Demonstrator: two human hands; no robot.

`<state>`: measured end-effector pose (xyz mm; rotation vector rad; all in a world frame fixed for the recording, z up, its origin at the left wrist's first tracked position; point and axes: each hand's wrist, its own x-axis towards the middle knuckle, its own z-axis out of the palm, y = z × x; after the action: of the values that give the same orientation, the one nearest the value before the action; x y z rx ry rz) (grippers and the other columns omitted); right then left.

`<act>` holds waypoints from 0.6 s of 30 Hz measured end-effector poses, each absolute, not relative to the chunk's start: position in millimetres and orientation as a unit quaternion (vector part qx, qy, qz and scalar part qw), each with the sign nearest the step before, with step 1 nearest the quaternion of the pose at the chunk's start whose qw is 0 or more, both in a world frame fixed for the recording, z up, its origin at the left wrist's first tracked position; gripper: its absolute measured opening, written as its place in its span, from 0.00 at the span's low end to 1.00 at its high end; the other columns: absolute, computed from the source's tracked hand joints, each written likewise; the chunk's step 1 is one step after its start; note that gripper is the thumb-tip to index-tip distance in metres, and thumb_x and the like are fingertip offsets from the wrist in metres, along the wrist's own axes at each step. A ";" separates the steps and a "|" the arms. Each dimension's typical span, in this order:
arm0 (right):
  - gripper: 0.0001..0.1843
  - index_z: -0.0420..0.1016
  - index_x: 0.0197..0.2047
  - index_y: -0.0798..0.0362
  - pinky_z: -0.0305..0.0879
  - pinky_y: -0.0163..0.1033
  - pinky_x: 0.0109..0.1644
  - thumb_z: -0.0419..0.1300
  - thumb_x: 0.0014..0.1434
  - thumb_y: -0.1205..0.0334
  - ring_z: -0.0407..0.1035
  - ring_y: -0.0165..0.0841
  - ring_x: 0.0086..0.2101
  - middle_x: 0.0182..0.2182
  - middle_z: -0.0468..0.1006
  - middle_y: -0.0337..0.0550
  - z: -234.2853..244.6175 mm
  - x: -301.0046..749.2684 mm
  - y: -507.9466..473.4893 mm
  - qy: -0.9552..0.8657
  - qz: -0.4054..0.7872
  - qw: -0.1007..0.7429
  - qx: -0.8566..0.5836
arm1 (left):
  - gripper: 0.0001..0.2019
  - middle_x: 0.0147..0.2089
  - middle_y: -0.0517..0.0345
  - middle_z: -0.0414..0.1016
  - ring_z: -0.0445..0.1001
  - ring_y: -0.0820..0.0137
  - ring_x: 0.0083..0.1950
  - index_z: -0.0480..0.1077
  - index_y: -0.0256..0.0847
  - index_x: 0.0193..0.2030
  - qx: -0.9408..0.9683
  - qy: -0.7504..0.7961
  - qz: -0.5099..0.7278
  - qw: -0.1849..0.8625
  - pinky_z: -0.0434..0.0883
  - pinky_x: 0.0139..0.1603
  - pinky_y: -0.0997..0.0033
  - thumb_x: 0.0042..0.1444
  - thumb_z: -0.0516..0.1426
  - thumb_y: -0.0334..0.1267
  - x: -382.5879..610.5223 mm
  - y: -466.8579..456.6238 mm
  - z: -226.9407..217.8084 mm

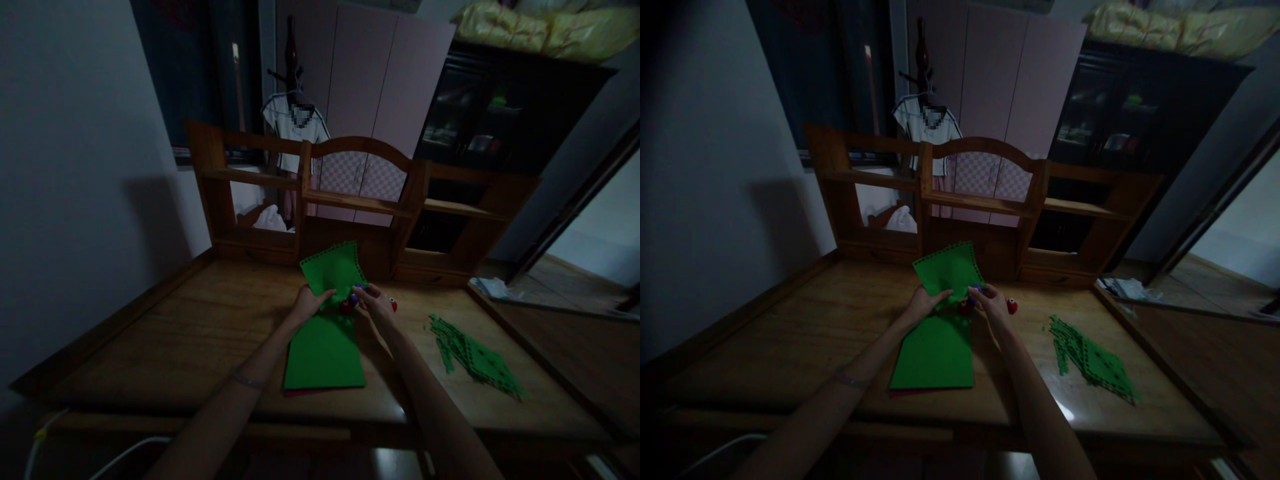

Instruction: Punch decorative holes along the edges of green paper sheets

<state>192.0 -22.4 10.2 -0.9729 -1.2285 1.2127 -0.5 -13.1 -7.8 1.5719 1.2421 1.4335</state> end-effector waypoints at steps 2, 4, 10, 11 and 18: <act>0.20 0.72 0.36 0.52 0.62 0.35 0.32 0.66 0.40 0.51 0.69 0.32 0.32 0.34 0.76 0.43 11.6 191.6 -24.0 -0.523 0.505 0.551 -0.410 | 0.18 0.42 0.46 0.75 0.74 0.62 0.42 0.72 0.32 0.40 0.599 0.475 0.551 0.335 0.70 0.45 0.64 0.42 0.62 0.41 -0.3 -13.2 -7.3; 0.20 0.72 0.36 0.52 0.62 0.35 0.32 0.65 0.41 0.50 0.69 0.32 0.32 0.34 0.76 0.43 14.0 191.1 -26.4 -0.530 0.502 0.550 -0.405 | 0.18 0.42 0.46 0.75 0.74 0.62 0.43 0.72 0.33 0.40 0.594 0.478 0.553 0.336 0.70 0.45 0.64 0.41 0.63 0.40 0.2 -14.7 -5.3; 0.18 0.72 0.33 0.53 0.58 0.33 0.27 0.64 0.42 0.49 0.65 0.29 0.26 0.29 0.75 0.41 19.2 190.9 -29.0 -0.543 0.487 0.542 -0.418 | 0.18 0.42 0.47 0.76 0.74 0.62 0.43 0.73 0.33 0.39 0.589 0.478 0.553 0.345 0.70 0.46 0.64 0.41 0.63 0.40 0.8 -18.9 -0.6; 0.18 0.72 0.33 0.53 0.57 0.32 0.27 0.64 0.42 0.49 0.65 0.29 0.25 0.29 0.75 0.41 19.2 191.1 -28.8 -0.543 0.486 0.541 -0.419 | 0.18 0.42 0.47 0.75 0.74 0.62 0.43 0.72 0.33 0.39 0.589 0.478 0.553 0.345 0.70 0.46 0.64 0.40 0.63 0.40 0.7 -18.8 -0.8; 0.18 0.72 0.33 0.52 0.57 0.32 0.27 0.64 0.41 0.49 0.66 0.29 0.27 0.29 0.75 0.40 17.3 191.8 -28.1 -0.538 0.484 0.553 -0.412 | 0.20 0.44 0.47 0.75 0.74 0.63 0.44 0.71 0.34 0.41 0.614 0.460 0.550 0.328 0.69 0.47 0.65 0.42 0.62 0.43 0.1 -16.0 -6.0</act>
<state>191.8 -28.1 17.3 -0.9745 -1.2729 1.1438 0.1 -16.0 -6.0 1.6085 1.2050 1.4405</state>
